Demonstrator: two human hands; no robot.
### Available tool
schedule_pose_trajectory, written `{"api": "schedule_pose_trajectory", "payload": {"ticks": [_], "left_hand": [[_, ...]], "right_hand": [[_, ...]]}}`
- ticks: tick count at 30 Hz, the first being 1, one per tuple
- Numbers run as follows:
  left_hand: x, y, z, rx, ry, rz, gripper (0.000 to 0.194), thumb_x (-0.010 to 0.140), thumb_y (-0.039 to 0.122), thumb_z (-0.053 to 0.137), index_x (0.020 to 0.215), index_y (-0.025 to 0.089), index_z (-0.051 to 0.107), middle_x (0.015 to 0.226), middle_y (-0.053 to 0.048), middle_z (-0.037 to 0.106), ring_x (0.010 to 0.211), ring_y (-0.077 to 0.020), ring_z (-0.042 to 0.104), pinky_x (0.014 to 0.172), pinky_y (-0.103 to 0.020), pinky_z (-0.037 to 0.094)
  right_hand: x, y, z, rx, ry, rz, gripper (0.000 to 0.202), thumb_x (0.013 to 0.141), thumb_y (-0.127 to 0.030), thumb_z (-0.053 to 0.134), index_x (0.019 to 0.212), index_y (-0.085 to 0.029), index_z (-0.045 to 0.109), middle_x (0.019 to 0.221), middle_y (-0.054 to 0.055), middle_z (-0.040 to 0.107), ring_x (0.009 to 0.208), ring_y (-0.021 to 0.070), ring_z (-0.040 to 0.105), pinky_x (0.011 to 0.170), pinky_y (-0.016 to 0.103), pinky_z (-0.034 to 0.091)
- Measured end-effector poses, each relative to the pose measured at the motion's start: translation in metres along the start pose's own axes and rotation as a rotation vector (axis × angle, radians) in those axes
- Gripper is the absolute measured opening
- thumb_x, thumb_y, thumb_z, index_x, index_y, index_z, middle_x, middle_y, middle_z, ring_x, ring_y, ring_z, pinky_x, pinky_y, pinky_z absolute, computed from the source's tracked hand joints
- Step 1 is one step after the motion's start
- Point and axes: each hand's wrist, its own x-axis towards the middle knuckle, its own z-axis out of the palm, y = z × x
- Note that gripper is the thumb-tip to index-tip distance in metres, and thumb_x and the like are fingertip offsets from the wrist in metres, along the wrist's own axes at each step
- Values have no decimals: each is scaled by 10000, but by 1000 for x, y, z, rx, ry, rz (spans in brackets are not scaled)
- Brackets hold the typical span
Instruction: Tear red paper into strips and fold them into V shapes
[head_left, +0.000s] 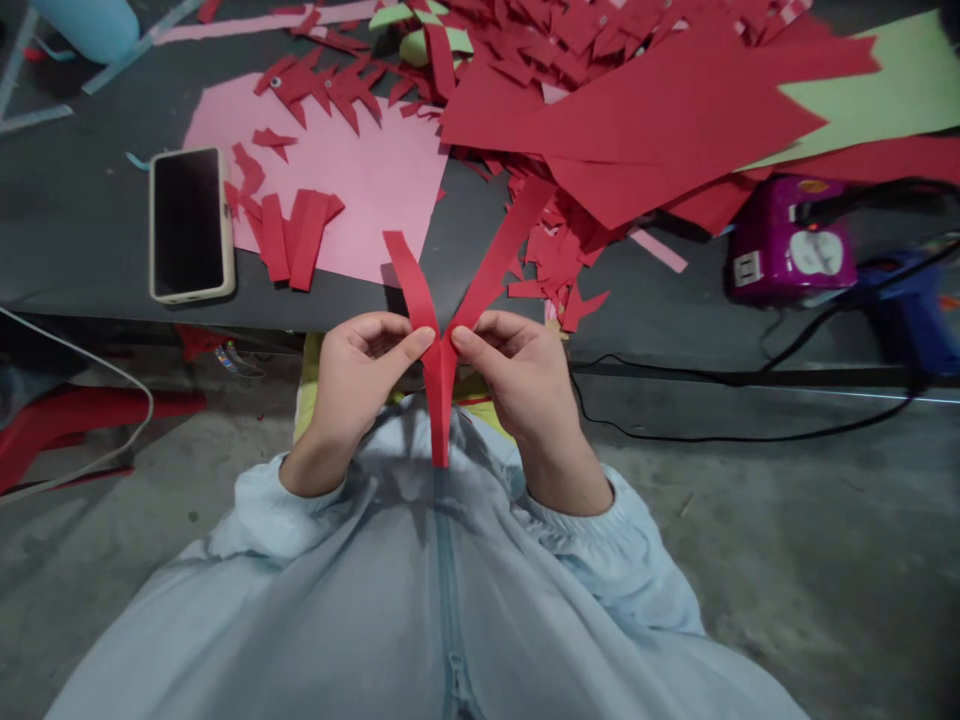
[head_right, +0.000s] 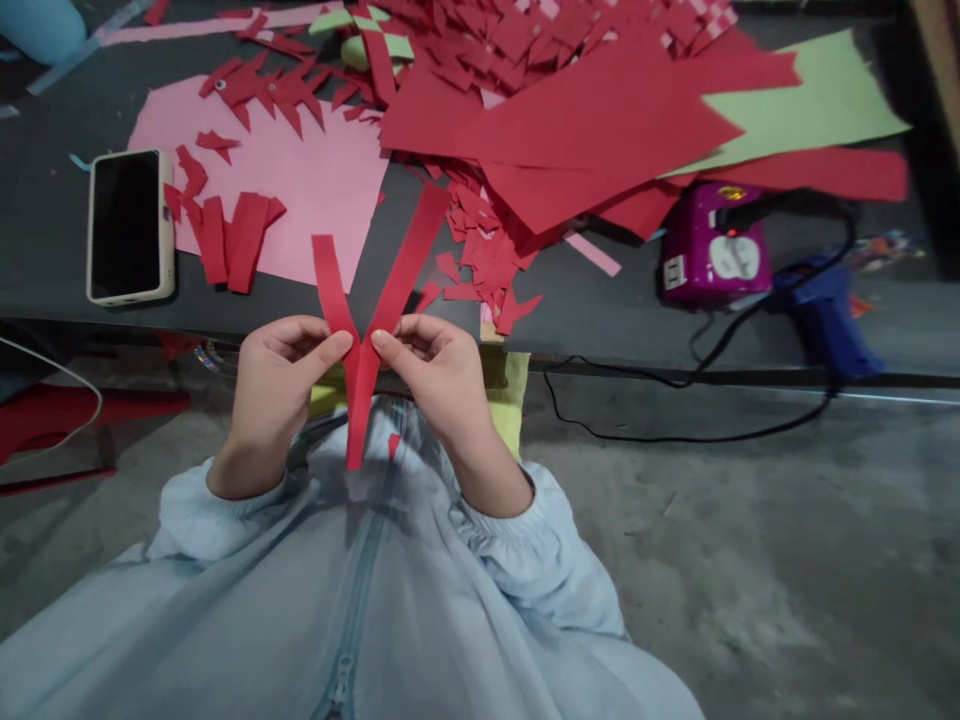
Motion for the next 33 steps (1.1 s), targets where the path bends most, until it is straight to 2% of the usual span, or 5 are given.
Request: {"api": "schedule_pose_trajectory", "payload": {"ticks": [7,16,24,28,33], "left_hand": [[-1,-1,-5,-62,-212,-48,281,646,370,863,812,175,748,795,-28,761,707,-156,698,673,-267,575],[-1,1,-7,8,-148,20,197,678,322,842,775,191,731,774,-13,753,688,-135,676,664,-245,558],[-5,4,-7,9,-227,-76,189,715,344,806,784,190,721,712,6,695,651,-121,629,611,-230,515],[-3,2,-7,4,-217,-76,201,661,294,845,681,185,677,686,23,658,628,-95,580,598,-210,478],[0,-1,-8,-13,-221,-59,217,671,330,836,693,192,671,701,14,651,669,-116,598,655,-239,503]], "right_hand": [[1,-1,-1,-18,50,-28,298,587,-389,892,678,-207,674,660,-42,683,571,74,606,582,197,525],[-2,-5,-4,-18,-109,124,342,532,-424,916,706,-206,717,705,-17,717,608,87,634,600,215,540],[-2,-2,-3,-19,-65,63,298,575,-417,897,680,-209,712,647,-30,690,570,76,592,550,202,503],[-3,0,-3,-25,-57,29,280,597,-408,888,693,-216,707,651,-40,683,567,71,577,546,197,490],[-2,0,-2,-38,-53,29,272,603,-405,878,690,-217,702,655,-38,680,577,80,581,556,211,501]]}}
